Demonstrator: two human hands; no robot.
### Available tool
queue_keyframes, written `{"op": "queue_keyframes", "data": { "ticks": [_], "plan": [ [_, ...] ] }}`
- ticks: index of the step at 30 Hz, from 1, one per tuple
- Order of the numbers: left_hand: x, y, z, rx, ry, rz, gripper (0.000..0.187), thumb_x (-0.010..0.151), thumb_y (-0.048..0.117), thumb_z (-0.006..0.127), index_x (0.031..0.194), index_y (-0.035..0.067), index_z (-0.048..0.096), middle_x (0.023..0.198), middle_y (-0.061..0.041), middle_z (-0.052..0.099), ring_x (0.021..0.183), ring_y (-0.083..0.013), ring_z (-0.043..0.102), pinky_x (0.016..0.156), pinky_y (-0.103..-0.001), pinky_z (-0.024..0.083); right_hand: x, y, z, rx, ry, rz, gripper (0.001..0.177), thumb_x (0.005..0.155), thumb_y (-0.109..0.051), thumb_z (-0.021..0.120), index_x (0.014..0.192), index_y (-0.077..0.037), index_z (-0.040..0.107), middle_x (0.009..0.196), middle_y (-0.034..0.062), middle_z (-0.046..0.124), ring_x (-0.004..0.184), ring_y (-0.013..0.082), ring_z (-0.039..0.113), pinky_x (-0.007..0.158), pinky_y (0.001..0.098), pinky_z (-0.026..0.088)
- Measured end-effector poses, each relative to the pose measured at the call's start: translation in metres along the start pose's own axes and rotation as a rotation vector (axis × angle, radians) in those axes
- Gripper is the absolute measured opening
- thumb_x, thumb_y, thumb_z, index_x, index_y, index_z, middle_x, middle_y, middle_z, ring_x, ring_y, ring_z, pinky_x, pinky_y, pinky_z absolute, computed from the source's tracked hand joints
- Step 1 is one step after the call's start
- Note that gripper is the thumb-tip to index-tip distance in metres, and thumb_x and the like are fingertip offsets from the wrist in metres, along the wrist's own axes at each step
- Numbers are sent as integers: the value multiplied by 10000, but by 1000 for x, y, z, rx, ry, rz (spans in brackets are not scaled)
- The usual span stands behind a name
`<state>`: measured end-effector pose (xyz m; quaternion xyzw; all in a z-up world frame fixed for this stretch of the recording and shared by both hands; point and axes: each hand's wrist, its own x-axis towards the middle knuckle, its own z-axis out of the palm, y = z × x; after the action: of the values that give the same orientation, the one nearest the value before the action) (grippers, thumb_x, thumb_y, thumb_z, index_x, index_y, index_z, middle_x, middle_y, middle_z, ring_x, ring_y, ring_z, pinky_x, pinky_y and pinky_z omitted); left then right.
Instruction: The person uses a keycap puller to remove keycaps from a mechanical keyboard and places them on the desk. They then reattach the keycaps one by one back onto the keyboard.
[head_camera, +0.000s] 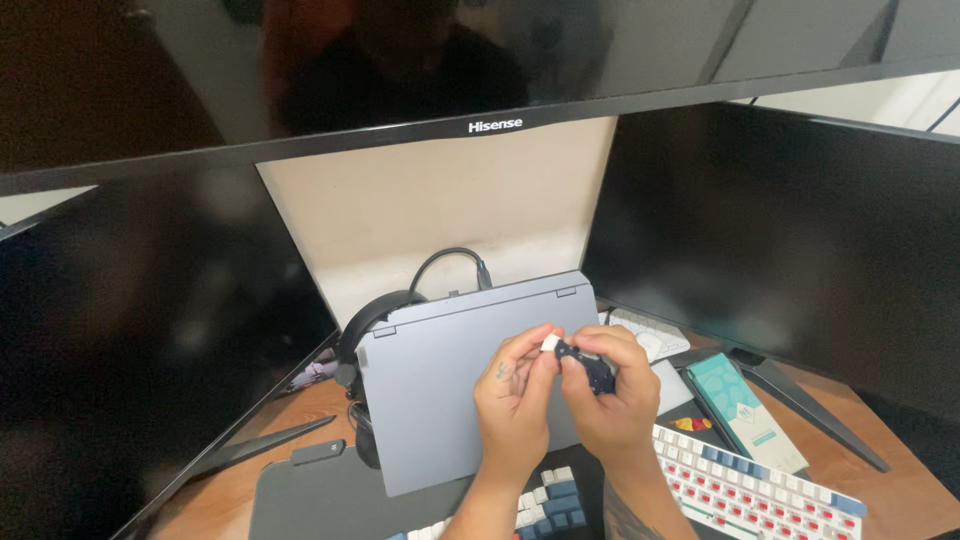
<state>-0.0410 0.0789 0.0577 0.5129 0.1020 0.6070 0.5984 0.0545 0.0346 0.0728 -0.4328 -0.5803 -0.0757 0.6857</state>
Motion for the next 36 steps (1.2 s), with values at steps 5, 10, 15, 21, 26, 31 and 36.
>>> {"op": "queue_keyframes", "data": {
  "ticks": [5, 10, 15, 21, 26, 31, 36],
  "plan": [
    [-3, -6, -2, -48, 11, -22, 326, 997, -33, 593, 1319, -78, 611, 1222, -164, 694, 1097, -178, 675, 960, -311, 554, -1, -3, -1, -18, -2, -52, 296, 900, 68, 682, 1153, -18, 554, 1060, 135, 664, 941, 172, 647, 823, 281, 538],
    [-4, -7, -3, -113, -28, -32, 301, 1012, -31, 606, 1308, -83, 624, 1220, -160, 696, 1107, -180, 674, 982, -317, 547, 1, -4, 0, 15, 27, 10, 283, 917, 73, 673, 1157, -17, 553, 1075, 142, 655, 941, 175, 647, 826, 281, 547],
    [-1, -12, -7, -167, -27, -83, 295, 999, -18, 637, 1287, -76, 620, 1207, -165, 715, 1066, -171, 668, 953, -317, 547, -3, -5, -3, -37, 9, -20, 281, 920, 75, 671, 1156, -13, 548, 1079, 135, 646, 954, 175, 640, 851, 283, 532],
    [1, -10, -6, -193, 0, -126, 307, 996, 6, 633, 1293, -69, 642, 1185, -182, 728, 1037, -178, 681, 914, -337, 578, -5, -7, 1, 125, 43, 86, 247, 957, 48, 658, 1160, -23, 538, 1097, 122, 638, 929, 152, 653, 822, 272, 570],
    [2, 6, -4, 20, -51, -18, 281, 1013, 13, 606, 1274, -55, 684, 1201, -153, 714, 1064, -184, 689, 926, -316, 570, -4, -5, 2, -43, 45, 27, 273, 938, 48, 671, 1168, -16, 539, 1096, 136, 634, 976, 189, 639, 876, 298, 542],
    [3, 23, 0, 568, -67, 298, 274, 1009, 11, 633, 1270, -6, 712, 1147, -141, 744, 1045, -193, 732, 899, -297, 585, -3, -3, 0, -128, 30, -40, 284, 931, 23, 688, 1168, -19, 538, 1095, 136, 632, 975, 198, 640, 875, 297, 532],
    [6, 24, 2, 478, -78, 224, 348, 1007, 24, 628, 1353, -8, 642, 1131, -124, 742, 1021, -175, 726, 900, -295, 586, 3, -3, -3, -157, 57, 54, 268, 931, 6, 684, 1169, -19, 564, 1076, 135, 628, 975, 202, 639, 883, 305, 531]
  ]
}}
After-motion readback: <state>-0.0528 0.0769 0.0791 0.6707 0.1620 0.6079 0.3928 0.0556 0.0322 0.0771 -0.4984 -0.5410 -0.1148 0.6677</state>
